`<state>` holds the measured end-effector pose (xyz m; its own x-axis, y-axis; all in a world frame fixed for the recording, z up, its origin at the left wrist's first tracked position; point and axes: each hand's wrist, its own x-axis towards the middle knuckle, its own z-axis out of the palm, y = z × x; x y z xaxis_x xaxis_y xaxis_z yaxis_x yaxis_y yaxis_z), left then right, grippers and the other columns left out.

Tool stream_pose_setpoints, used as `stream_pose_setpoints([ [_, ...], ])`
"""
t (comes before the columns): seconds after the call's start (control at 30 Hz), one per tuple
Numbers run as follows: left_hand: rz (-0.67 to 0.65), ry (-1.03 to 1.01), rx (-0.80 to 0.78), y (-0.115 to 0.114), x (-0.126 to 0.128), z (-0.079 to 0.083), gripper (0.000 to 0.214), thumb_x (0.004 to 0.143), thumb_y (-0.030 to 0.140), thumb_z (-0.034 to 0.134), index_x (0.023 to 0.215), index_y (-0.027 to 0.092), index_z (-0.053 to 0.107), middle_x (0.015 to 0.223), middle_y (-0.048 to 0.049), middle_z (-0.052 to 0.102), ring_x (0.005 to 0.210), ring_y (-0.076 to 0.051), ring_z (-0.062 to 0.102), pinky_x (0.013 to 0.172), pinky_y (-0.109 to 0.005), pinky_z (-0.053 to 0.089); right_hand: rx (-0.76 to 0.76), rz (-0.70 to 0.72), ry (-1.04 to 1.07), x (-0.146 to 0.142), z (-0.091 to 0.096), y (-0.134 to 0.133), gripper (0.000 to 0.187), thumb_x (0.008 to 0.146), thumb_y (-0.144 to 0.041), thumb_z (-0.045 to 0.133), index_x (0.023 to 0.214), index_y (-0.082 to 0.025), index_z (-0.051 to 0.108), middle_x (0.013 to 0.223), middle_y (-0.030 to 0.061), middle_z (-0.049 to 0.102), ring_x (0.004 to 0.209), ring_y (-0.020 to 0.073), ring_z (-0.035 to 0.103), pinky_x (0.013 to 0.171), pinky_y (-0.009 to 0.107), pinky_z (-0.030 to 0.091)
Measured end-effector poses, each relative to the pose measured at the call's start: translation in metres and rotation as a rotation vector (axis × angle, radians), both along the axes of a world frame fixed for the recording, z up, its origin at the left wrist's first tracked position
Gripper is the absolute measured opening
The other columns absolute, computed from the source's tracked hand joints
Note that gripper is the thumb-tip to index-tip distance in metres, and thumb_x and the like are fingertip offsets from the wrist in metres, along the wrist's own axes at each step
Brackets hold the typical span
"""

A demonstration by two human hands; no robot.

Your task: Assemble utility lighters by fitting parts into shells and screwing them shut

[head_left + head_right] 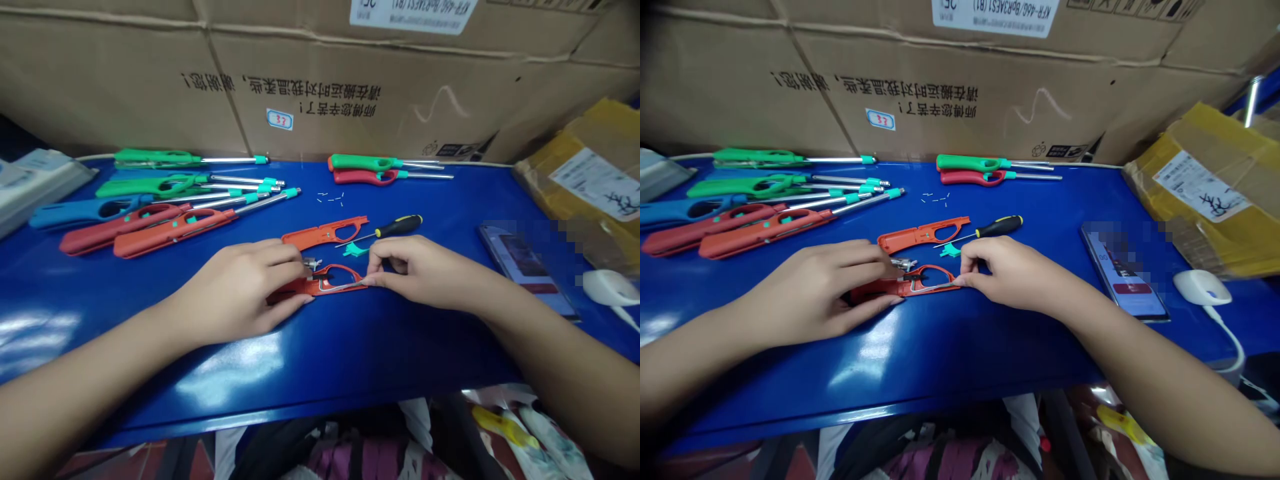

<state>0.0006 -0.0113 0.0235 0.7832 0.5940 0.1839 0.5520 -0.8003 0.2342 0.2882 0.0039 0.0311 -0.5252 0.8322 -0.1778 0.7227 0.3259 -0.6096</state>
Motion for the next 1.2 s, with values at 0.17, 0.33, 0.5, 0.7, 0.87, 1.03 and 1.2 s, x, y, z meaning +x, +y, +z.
stream_pose_setpoints([
  [0.17,-0.001,0.009,0.095,-0.002,0.003,0.002,0.023,0.098,0.033,0.056,0.11,0.019,0.069,0.103,-0.0048,0.073,0.091,-0.023,0.07,0.075,-0.037,0.055,0.108,0.043,0.091,0.0,0.0,0.0,0.011,0.088,-0.031,0.07,0.084,-0.021,0.069,0.077,-0.0015,0.058,0.065,0.0122,0.045,0.06,0.028,0.036],
  [0.33,0.015,-0.019,0.141,-0.004,0.005,0.0,0.027,0.097,0.033,0.057,0.115,0.017,0.069,0.106,-0.0064,0.074,0.093,-0.024,0.071,0.077,-0.038,0.057,0.214,0.165,0.167,-0.007,-0.006,-0.007,0.008,0.091,-0.025,0.067,0.098,-0.021,0.067,0.097,0.0022,0.064,0.088,0.0154,0.057,0.076,0.029,0.044],
  [0.5,0.033,-0.036,0.107,-0.007,0.007,-0.003,0.023,0.098,0.032,0.058,0.112,0.018,0.069,0.106,-0.0065,0.073,0.095,-0.023,0.07,0.078,-0.035,0.055,0.194,0.212,0.147,-0.011,-0.01,-0.011,0.003,0.093,-0.022,0.064,0.096,-0.021,0.064,0.097,0.002,0.063,0.087,0.0151,0.058,0.076,0.029,0.045],
  [0.7,0.029,-0.056,0.059,-0.009,0.008,-0.004,0.021,0.099,0.029,0.056,0.112,0.017,0.068,0.106,-0.007,0.073,0.096,-0.022,0.068,0.081,-0.034,0.054,0.175,0.265,0.117,-0.007,0.0,-0.012,0.003,0.093,-0.019,0.061,0.093,-0.022,0.06,0.096,0.0008,0.063,0.089,0.015,0.057,0.079,0.03,0.044],
  [0.87,0.038,-0.051,0.041,-0.008,0.008,-0.004,0.019,0.098,0.028,0.056,0.11,0.016,0.066,0.104,-0.0072,0.071,0.095,-0.023,0.067,0.08,-0.035,0.053,0.194,0.306,0.112,-0.002,0.006,-0.013,0.007,0.09,-0.016,0.062,0.092,-0.022,0.058,0.093,-0.0006,0.062,0.084,0.0132,0.055,0.075,0.028,0.042],
  [1.03,0.042,-0.067,0.021,-0.008,0.008,-0.006,0.02,0.098,0.028,0.057,0.113,0.017,0.065,0.107,-0.0067,0.071,0.099,-0.023,0.066,0.083,-0.035,0.053,0.202,0.267,0.091,-0.004,0.004,-0.011,0.005,0.092,-0.018,0.061,0.09,-0.022,0.058,0.089,-0.0014,0.062,0.08,0.0127,0.053,0.072,0.027,0.041],
  [1.2,0.033,-0.079,0.016,-0.008,0.009,-0.005,0.022,0.099,0.027,0.056,0.116,0.017,0.065,0.111,-0.0075,0.071,0.101,-0.023,0.066,0.086,-0.036,0.054,0.214,0.288,0.091,-0.005,-0.001,-0.01,0.005,0.093,-0.018,0.059,0.092,-0.022,0.058,0.09,0.0,0.062,0.079,0.0135,0.052,0.071,0.027,0.04],
])
